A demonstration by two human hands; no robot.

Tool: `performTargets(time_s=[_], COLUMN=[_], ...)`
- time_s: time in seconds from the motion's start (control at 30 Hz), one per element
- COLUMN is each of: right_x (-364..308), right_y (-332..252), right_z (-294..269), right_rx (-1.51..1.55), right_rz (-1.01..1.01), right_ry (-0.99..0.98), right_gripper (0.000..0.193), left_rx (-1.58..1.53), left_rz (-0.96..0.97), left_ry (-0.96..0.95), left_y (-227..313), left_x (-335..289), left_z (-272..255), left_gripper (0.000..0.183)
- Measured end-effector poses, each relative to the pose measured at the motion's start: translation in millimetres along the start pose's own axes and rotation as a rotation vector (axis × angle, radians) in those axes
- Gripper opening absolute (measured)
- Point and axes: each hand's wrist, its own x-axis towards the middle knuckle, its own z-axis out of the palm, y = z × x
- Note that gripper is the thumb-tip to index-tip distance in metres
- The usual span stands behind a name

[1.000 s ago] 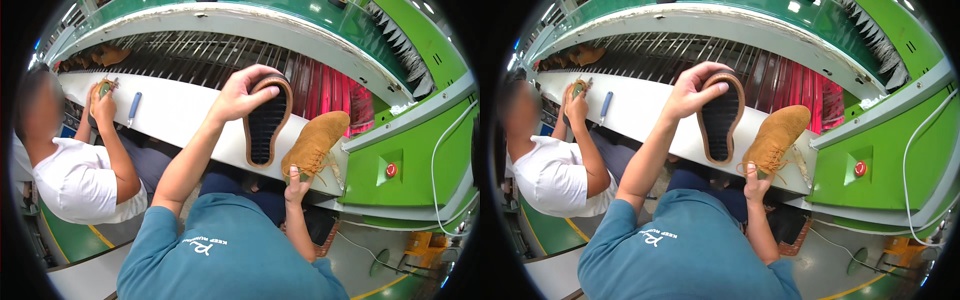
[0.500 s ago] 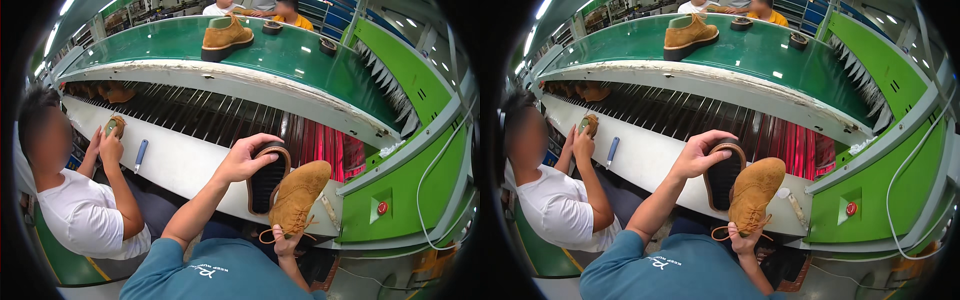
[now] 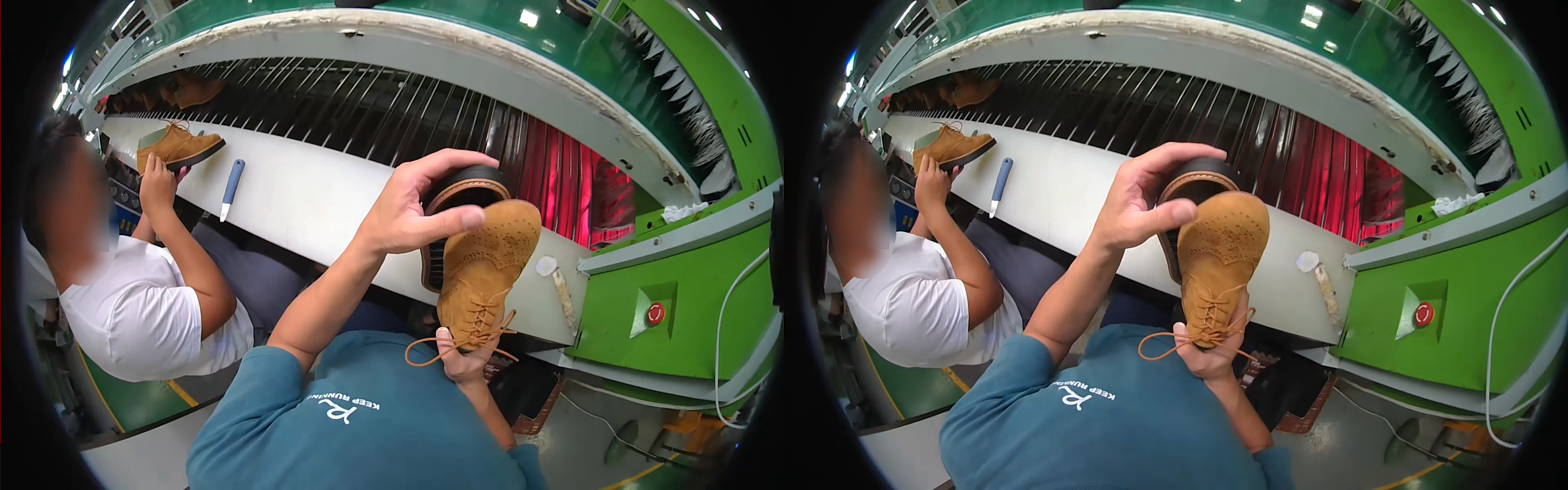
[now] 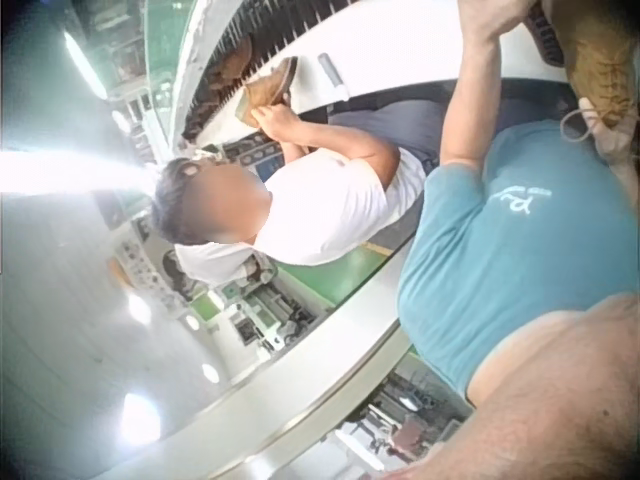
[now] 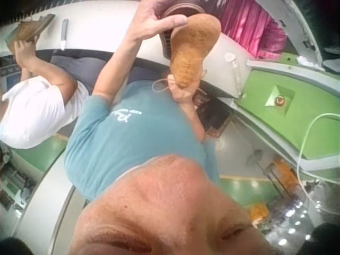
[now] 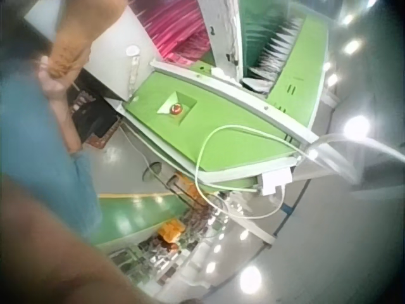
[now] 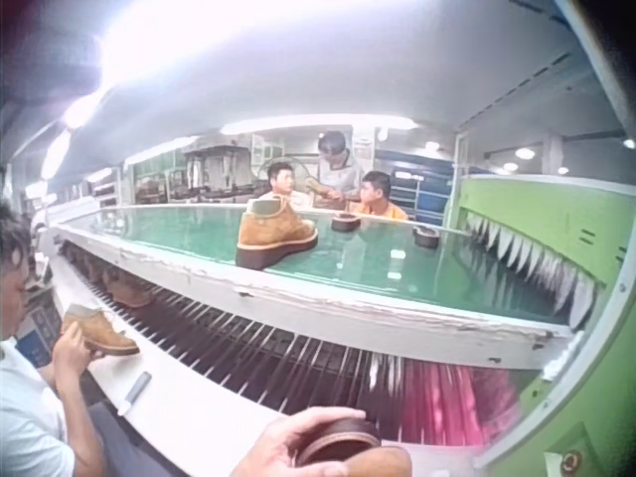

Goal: The person inspects a pair of brown suede shoes on a factory assembly line. They pick up the shoes, rotate them to examine the soles and uppers, and place them back on the conveyor belt. The person repeats this process for multiple pairs of shoes throughout the clip.

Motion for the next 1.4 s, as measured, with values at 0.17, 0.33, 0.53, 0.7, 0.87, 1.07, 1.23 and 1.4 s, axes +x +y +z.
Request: performTargets(time_s=[0.17, 0.33, 0.53, 0.7, 0.87, 1.07, 1.23, 1.4], right_x=[5, 9, 11, 12, 11, 11, 10, 10], right_y=[-4, -6, -3, 0, 4, 4, 7, 5], right_z=[5, 9, 10, 11, 8, 8, 6, 6], right_rx=[-0.053, -0.09, -0.102, -0.09, -0.143, -0.176, -0.178, -0.181], right_rz=[0.015, -0.02, -0.04, -0.053, -0.074, -0.085, -0.091, -0.072], right_ry=[-0.078, -0.079, -0.072, -0.071, -0.082, -0.08, -0.084, -0.075], right_gripper=[0.088, 0.089, 0.089, 0.091, 0.095, 0.096, 0.097, 0.098], left_rx=[0.123, 0.183, 0.222, 0.206, 0.208, 0.195, 0.191, 0.197], left_rz=[0.027, 0.051, 0.091, 0.065, 0.076, 0.067, 0.073, 0.085], left_ry=[0.02, 0.034, 0.052, 0.066, 0.071, 0.074, 0.079, 0.078], left_y=[4, 3, -1, 1, 2, 1, 0, -1], left_x=[-5, -7, -8, -9, -11, -12, -12, -12], left_z=[7, 6, 6, 6, 5, 4, 4, 4], left_gripper=[0.083, 0.083, 0.081, 0.08, 0.08, 0.078, 0.077, 0.077])
